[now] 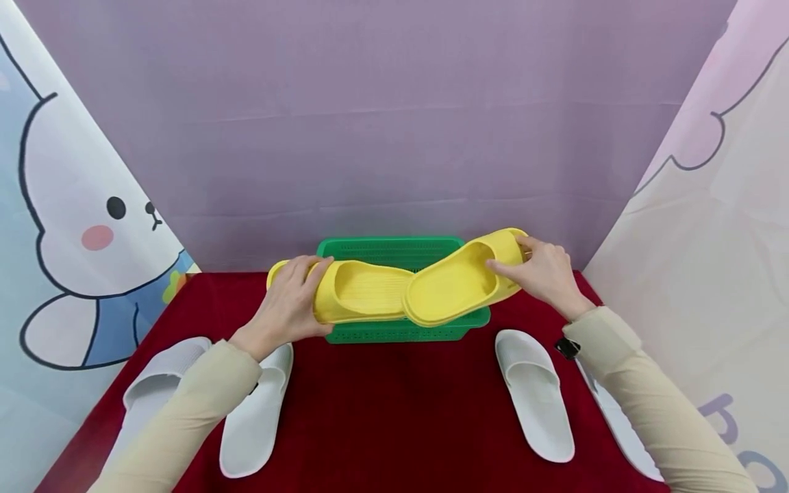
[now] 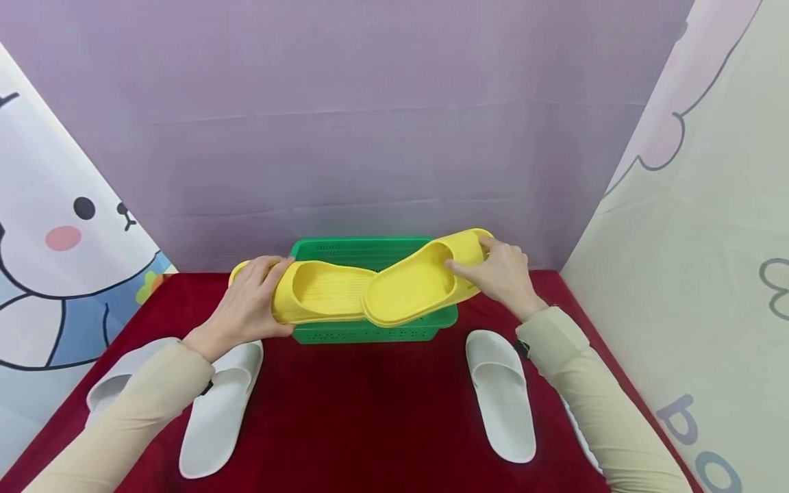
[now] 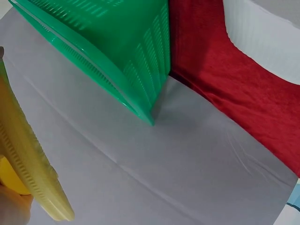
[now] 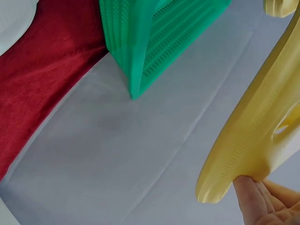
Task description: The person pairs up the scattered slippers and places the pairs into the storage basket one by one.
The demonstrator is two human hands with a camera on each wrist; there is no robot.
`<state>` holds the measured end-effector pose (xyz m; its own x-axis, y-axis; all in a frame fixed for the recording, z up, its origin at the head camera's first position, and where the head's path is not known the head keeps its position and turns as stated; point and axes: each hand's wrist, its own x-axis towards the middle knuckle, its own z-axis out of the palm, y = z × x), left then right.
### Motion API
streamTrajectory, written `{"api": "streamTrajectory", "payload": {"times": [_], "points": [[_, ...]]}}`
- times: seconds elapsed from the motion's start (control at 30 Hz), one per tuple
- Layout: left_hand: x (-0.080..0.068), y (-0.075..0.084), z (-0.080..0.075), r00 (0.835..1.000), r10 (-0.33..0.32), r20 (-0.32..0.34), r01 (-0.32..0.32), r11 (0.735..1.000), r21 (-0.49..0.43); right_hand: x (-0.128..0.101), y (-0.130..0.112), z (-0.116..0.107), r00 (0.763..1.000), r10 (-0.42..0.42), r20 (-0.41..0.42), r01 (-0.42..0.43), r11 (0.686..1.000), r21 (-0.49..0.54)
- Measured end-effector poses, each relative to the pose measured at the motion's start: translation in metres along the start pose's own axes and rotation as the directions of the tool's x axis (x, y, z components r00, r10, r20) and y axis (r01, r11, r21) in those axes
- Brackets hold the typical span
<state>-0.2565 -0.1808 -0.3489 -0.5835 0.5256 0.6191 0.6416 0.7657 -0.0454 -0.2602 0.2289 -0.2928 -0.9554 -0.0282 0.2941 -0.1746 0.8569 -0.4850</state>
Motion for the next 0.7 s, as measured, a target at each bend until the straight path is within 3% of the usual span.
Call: {"api": "streamTrajectory", "payload": {"times": [0.7], "points": [[0.013,0.012,0.008,0.999,-0.051,-0.018,0.053,0.997,0.063,0.003,-0.016,0.026,0.983,0.094,-0.16,-0.079,0.992,0.097]]}}
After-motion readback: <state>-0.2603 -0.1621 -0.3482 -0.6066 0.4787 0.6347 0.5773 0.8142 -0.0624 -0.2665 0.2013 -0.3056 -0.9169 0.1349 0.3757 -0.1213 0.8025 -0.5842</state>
